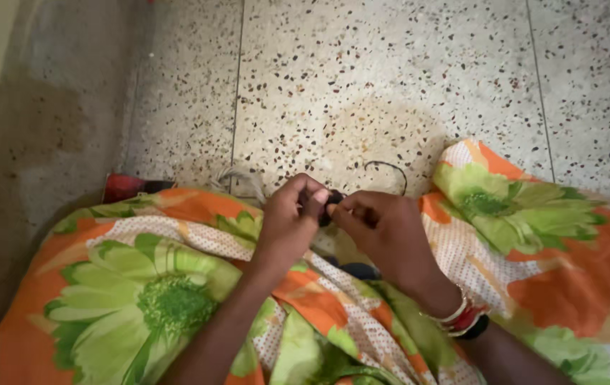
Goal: The person sits cross-legged on the floor and knits with black yarn using two knitting needles. They repeatedly insert the right needle into loops on the left needle, wrap the yarn, and pull it through to form stitches, gradually building a small fabric piece.
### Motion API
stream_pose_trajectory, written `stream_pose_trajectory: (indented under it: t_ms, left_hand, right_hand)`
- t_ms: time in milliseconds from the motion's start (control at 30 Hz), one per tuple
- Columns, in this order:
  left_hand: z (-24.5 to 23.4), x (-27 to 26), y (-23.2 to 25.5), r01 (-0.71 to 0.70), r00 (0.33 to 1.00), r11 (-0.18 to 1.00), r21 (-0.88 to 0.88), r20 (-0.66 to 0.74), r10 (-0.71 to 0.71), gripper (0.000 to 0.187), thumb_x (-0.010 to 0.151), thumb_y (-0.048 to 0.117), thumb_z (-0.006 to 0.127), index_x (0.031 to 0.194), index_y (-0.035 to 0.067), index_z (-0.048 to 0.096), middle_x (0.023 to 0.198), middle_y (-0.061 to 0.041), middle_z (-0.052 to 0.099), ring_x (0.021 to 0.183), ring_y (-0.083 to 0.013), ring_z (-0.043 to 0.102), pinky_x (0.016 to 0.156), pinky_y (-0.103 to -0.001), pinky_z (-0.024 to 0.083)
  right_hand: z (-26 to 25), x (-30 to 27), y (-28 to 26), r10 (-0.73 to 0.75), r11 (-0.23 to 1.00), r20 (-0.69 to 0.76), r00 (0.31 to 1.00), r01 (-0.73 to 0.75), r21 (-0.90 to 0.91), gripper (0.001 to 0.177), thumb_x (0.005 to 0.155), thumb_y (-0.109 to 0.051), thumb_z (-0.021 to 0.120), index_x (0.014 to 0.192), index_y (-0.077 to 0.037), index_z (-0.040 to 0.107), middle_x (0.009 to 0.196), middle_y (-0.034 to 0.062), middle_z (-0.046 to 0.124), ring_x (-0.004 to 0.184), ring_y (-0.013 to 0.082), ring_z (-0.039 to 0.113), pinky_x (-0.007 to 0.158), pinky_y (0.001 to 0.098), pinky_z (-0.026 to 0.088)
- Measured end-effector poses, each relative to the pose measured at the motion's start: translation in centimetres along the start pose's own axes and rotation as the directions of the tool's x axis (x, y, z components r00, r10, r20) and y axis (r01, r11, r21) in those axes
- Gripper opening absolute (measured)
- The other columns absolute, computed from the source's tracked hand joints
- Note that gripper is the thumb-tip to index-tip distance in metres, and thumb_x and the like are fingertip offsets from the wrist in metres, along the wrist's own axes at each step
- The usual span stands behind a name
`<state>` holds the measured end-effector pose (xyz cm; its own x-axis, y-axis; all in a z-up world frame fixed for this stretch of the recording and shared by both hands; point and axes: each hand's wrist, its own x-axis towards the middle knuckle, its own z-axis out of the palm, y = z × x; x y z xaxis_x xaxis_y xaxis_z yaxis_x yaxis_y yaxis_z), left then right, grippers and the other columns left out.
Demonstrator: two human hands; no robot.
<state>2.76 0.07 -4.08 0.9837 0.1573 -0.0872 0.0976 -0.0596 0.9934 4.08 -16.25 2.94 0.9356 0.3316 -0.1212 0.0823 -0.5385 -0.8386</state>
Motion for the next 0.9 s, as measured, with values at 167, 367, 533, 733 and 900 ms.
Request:
stream_pose_trajectory:
  t_ms: [167, 367, 533, 733, 900]
  left_hand:
    - [0.1, -0.4, 1.5, -0.197, 0.98, 0.956, 0.219, 0.021, 0.197, 0.008, 0.096, 0.01, 0.064, 0.092, 0.003, 0.061, 0.083, -0.008, 0.07, 0.075, -0.0204, 0.067, 0.069, -0.035, 0.051]
    - [-0.6, -0.1, 2.3, -0.206, 0.972, 0.912, 0.355, -0.03, 0.232, 0.008, 0.093, 0.008, 0.065, 0.091, 0.002, 0.061, 0.081, -0.013, 0.067, 0.076, -0.0311, 0.066, 0.069, -0.041, 0.049]
    - [-1.1, 0.4, 1.5, -0.145, 0.987, 0.953, 0.265, -0.029, 0.158, 0.006, 0.094, 0.01, 0.061, 0.091, 0.004, 0.061, 0.084, -0.01, 0.07, 0.075, -0.0238, 0.069, 0.069, -0.038, 0.052]
    - [-1.7, 0.9, 0.6, -0.181, 0.964, 0.939, 0.292, -0.137, 0.228, 0.012, 0.094, 0.012, 0.063, 0.091, 0.0, 0.062, 0.082, -0.013, 0.069, 0.073, -0.0231, 0.065, 0.069, -0.037, 0.051]
    - [-2.1, 1.2, 0.2, -0.127, 0.974, 0.95, 0.285, -0.145, 0.173, 0.018, 0.096, 0.018, 0.065, 0.091, 0.001, 0.062, 0.077, -0.014, 0.067, 0.067, -0.0242, 0.062, 0.065, -0.038, 0.05]
  right_hand:
    - [-0.6, -0.2, 1.2, 0.316, 0.727, 0.29, 0.903, -0.427, 0.537, 0.031, 0.097, -0.026, 0.065, 0.073, -0.006, 0.061, 0.052, -0.0003, 0.051, 0.043, 0.009, 0.043, 0.04, 0.0267, 0.031]
    - [-3.1, 0.5, -0.4, 0.127, 0.986, 0.252, 0.959, -0.15, 0.074, 0.025, 0.088, -0.027, 0.073, 0.091, -0.002, 0.069, 0.077, -0.0038, 0.063, 0.062, 0.0094, 0.056, 0.054, 0.0262, 0.045]
    - [-4.6, -0.2, -0.6, 0.065, 0.928, 0.361, 0.93, -0.189, 0.321, 0.022, 0.085, -0.023, 0.069, 0.1, -0.008, 0.076, 0.088, 0.0003, 0.077, 0.08, 0.0051, 0.067, 0.07, 0.0225, 0.055]
    - [-5.2, 0.1, 0.4, 0.224, 0.904, 0.361, 0.905, -0.331, 0.27, 0.038, 0.1, -0.029, 0.073, 0.095, 0.008, 0.08, 0.091, 0.0133, 0.076, 0.077, 0.0189, 0.067, 0.07, 0.0356, 0.054]
    - [-7.0, -0.7, -1.0, -0.033, 0.948, 0.356, 0.934, -0.084, 0.308, 0.028, 0.089, -0.025, 0.077, 0.091, 0.002, 0.083, 0.117, -0.0045, 0.079, 0.087, 0.0067, 0.069, 0.073, 0.0279, 0.055]
